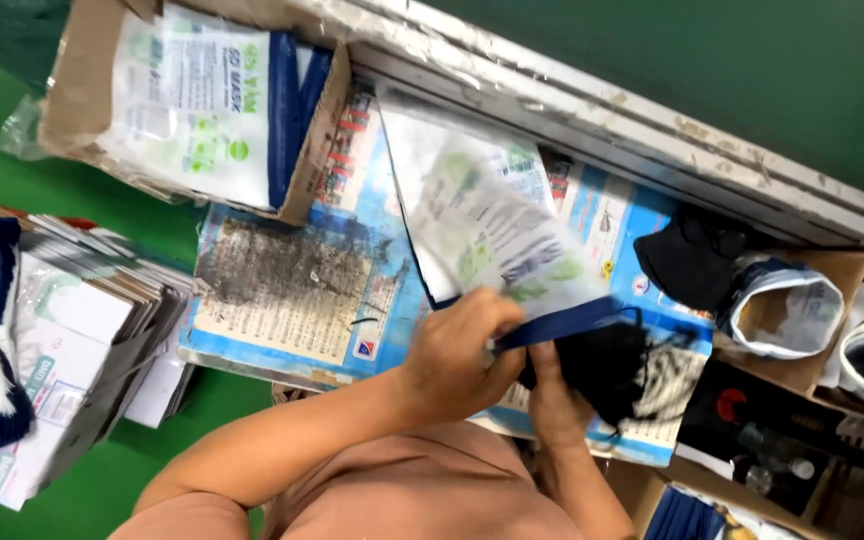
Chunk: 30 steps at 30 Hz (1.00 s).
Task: Manually packing protective face masks into individual blue pouches and placing them on a moving conveyor belt.
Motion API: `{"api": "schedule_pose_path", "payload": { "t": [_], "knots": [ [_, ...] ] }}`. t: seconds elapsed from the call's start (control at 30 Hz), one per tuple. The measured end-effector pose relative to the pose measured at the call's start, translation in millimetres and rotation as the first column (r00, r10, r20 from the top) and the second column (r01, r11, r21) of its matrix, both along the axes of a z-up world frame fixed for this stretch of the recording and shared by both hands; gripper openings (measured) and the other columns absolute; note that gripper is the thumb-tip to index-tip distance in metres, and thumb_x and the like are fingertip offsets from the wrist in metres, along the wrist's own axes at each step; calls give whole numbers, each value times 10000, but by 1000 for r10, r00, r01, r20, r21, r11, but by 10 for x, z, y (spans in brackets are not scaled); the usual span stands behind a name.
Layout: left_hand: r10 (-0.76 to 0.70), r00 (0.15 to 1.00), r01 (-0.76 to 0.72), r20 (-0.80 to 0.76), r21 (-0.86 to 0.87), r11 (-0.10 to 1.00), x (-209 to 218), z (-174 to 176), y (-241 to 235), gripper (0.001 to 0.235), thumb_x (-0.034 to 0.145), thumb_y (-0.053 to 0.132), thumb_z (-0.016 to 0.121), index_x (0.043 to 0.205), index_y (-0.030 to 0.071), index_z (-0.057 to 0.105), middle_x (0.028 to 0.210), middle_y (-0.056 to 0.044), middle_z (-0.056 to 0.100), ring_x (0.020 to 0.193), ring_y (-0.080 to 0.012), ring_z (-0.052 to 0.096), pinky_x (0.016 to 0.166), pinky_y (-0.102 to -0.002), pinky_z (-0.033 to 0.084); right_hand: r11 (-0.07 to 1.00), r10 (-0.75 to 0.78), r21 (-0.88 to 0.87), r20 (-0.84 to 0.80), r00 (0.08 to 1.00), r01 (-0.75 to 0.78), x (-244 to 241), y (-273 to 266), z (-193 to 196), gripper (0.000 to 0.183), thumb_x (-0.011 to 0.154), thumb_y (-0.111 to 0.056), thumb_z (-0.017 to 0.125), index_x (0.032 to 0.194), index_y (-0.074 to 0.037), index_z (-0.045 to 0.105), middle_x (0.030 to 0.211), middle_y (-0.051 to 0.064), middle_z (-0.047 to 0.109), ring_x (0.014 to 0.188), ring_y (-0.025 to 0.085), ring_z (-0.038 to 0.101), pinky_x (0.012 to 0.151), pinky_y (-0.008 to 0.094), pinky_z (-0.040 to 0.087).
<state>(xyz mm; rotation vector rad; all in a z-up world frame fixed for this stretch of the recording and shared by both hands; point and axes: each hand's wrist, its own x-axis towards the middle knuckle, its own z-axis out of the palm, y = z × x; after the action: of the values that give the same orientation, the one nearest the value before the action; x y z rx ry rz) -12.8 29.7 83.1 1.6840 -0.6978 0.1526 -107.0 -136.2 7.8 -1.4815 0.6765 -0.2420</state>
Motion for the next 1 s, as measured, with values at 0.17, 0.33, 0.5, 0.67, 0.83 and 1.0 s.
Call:
{"api": "schedule_pose_path", "payload": {
  "t": [0.17,0.33,0.5,0.67,0.83,1.0],
  "knots": [
    [-165,975,168,-148,5,986,-102,-105,-35,285,860,35,691,1113,61,562,940,-133,629,852,-356,667,728,-423,548,829,415,-417,16,910,-371,130,-67,186,356,889,-45,665,1236,1,604,1111,103,670,997,161,659,869,276,536],
    [-219,955,254,-200,167,953,-142,22,-27,286,797,53,703,1037,58,547,893,-166,644,776,-406,665,676,-487,534,725,508,-340,-322,799,-599,-84,-519,-54,401,785,40,747,1177,66,662,1066,167,694,954,208,654,811,338,532],
    [-358,897,417,-259,230,879,-369,-146,-170,254,903,127,697,1107,63,560,978,-150,663,837,-386,670,717,-488,527,941,320,-88,-74,944,-326,-217,-388,-162,316,815,2,677,1124,-50,722,939,31,746,823,108,697,723,264,574],
    [-282,956,262,77,204,943,42,478,-35,533,834,195,724,1249,-60,506,1004,-198,620,883,-369,631,704,-459,511,780,599,-306,111,793,-546,-241,-459,-4,386,699,-12,780,1073,-72,712,985,35,724,892,120,691,761,268,556],
    [-434,900,431,-38,228,873,300,374,205,255,902,234,744,1062,69,636,929,-102,652,890,-340,659,734,-452,505,636,635,-616,77,768,-465,-95,-252,627,187,878,33,702,1019,-81,747,1026,57,760,887,116,748,750,236,561],
    [-455,872,474,-179,79,877,305,367,223,128,923,180,713,922,58,673,838,-105,645,784,-334,673,675,-432,533,856,440,-376,168,882,-355,45,-124,949,214,835,-10,671,1044,27,644,943,114,708,792,180,671,687,284,527]
  ]
}}
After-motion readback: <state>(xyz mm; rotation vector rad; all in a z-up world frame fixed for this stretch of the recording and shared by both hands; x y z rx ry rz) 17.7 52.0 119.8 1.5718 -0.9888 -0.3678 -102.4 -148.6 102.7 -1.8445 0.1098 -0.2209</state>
